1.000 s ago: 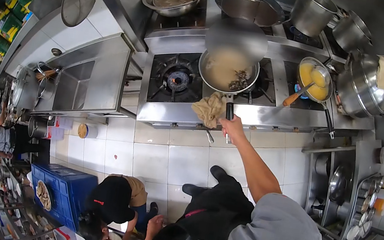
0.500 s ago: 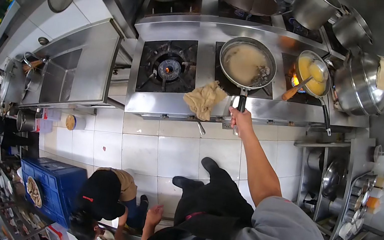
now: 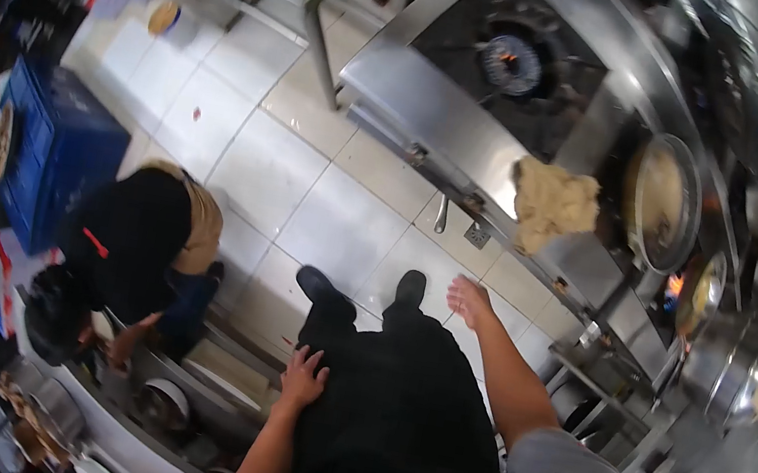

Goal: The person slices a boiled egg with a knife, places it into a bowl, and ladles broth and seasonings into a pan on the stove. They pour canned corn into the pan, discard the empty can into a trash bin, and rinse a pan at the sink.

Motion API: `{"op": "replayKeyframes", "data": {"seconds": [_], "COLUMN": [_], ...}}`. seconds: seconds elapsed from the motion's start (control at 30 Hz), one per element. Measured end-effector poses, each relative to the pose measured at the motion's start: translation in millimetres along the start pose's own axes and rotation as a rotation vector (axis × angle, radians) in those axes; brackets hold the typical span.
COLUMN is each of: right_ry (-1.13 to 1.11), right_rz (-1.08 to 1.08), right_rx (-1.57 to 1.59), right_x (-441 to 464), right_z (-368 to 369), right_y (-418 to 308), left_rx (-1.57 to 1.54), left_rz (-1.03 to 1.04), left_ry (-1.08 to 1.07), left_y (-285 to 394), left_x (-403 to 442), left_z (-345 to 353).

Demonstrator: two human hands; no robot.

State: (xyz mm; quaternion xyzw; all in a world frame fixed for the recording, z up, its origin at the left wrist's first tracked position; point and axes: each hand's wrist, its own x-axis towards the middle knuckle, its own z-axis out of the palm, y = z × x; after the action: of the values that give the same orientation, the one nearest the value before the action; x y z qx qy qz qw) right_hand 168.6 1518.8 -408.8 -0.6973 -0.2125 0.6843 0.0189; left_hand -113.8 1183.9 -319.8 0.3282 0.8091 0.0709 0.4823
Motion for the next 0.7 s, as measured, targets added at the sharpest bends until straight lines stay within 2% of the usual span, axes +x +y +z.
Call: {"op": "replayKeyframes", "data": {"seconds": [0.03, 0.1, 0.17, 0.23, 0.33, 0.37, 0.43, 0.53, 0.57, 0.67, 0.7], "right_ry": [-0.008, 0.07, 0.361, 0.707, 0.288, 0.286, 0.537, 0.623, 0.662, 0.515, 0.46], "right_rz": [-0.03, -0.1, -0.389, -0.521, -0.255, -0.248, -0.414, -0.442, -0.54, -0.5, -0.457], "right_rx": [-0.044, -0.24, -0.446, -0.607, -0.554, -0.568, -0.527, -0.706, -0.825, -0.894, -0.901], "right_x": [52, 151, 235, 287, 317, 325, 328, 285, 259, 154, 121], "right_z": [2, 9, 26, 48, 58, 63, 70, 73, 76, 97, 101], "right_y": [4, -4, -12, -29, -76, -79, -83, -58, -44, -14, -5], "left_rx": [0.116, 0.052, -0.004, 0.013, 0.022, 0.029, 0.02, 0.002, -0.009, -0.07, -0.076], "left_rz": [-0.073, -0.103, -0.137, -0.123, -0.17, -0.169, -0.174, -0.159, -0.148, -0.128, -0.162], "left_ry": [0.042, 0.062, 0.086, 0.166, 0.177, 0.192, 0.204, 0.222, 0.215, 0.199, 0.132], "left_y": [8, 6, 4, 4, 8, 7, 6, 6, 4, -3, 1], "left_x": [-3, 2, 2, 0, 3, 4, 6, -1, -2, -6, -8], "left_z": [0, 0, 1, 1, 3, 4, 6, 6, 7, 13, 5]}}
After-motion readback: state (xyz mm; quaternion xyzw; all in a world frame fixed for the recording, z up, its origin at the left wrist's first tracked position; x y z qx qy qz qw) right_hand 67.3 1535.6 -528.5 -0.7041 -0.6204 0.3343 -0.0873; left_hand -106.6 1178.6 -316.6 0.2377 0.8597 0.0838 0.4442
